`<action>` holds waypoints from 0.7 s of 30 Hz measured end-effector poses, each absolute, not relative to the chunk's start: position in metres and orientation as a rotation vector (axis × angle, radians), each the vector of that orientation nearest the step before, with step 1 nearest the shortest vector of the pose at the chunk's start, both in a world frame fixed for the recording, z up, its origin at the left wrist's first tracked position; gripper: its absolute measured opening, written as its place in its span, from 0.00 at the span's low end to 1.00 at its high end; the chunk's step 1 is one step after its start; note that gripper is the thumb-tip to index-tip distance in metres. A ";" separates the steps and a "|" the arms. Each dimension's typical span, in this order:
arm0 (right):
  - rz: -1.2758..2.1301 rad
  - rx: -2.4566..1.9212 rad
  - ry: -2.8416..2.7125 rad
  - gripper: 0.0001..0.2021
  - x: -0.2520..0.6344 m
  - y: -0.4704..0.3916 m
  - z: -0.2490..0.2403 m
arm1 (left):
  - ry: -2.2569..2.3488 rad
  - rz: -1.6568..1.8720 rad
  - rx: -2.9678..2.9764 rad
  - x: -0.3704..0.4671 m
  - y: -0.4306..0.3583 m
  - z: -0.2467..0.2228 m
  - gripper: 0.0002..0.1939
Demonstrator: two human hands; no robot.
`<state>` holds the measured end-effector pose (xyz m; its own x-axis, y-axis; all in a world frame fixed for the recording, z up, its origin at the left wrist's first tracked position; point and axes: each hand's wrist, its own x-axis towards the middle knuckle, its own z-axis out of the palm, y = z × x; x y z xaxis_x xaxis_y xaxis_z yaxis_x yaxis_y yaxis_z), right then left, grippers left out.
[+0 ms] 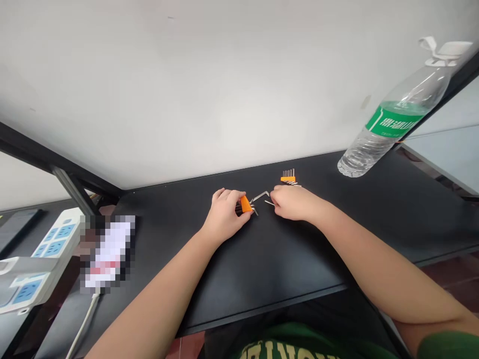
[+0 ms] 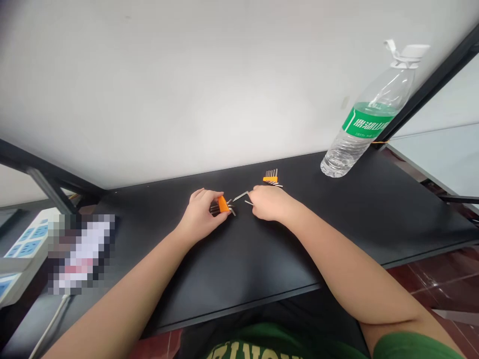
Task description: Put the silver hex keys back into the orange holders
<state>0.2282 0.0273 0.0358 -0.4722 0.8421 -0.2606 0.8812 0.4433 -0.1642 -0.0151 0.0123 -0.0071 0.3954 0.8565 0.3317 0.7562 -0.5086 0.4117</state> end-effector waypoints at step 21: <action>-0.496 1.362 3.203 0.14 0.230 0.022 0.031 | 1.387 0.823 2.430 -0.013 0.011 -0.006 0.21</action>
<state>0.2297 0.0223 0.0312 -0.6409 0.7331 0.2274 0.6300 0.6717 -0.3897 -0.0132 0.0111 -0.0059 0.3960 0.8456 0.3580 0.7198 -0.5280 0.4507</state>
